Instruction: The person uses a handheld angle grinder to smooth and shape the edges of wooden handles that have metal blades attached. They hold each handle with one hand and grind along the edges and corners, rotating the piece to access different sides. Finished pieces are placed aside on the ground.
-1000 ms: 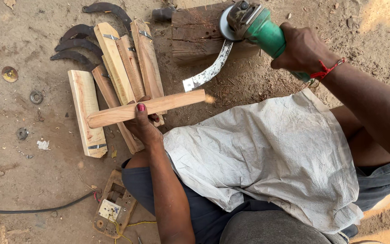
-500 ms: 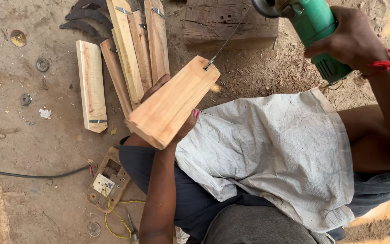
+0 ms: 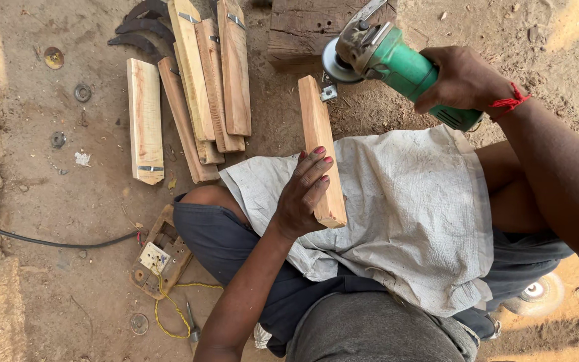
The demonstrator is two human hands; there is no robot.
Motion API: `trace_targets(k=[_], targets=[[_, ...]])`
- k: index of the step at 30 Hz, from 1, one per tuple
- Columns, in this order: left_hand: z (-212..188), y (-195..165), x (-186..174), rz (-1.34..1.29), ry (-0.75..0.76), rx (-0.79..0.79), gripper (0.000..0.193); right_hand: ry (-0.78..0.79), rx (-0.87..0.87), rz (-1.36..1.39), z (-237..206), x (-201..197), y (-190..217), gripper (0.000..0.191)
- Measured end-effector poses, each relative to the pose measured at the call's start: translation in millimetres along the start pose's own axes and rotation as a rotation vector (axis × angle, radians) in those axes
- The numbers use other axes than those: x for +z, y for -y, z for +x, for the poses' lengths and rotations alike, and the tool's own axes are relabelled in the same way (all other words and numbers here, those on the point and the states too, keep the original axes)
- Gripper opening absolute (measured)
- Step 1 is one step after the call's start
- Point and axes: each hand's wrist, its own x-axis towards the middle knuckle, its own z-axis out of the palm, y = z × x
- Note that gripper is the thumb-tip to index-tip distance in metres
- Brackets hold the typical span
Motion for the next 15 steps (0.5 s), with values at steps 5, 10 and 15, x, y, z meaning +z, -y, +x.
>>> trace_targets(k=[5,10,15], targets=[[9.1,-11.3,5.0,0.012,-0.042,-0.023,0.079,0.018,0.006,-0.004,1.9,8.1,-0.8,0.08],[20.2,-26.2,11.4,0.08,-0.053,-0.035,0.073,-0.013,0.013,-0.053,8.0,9.2,0.6,0.078],[31.9,-49.3,24.7,0.157,-0.074,-0.047,0.07,-0.064,0.074,-0.059,14.0,9.8,-1.1,0.072]])
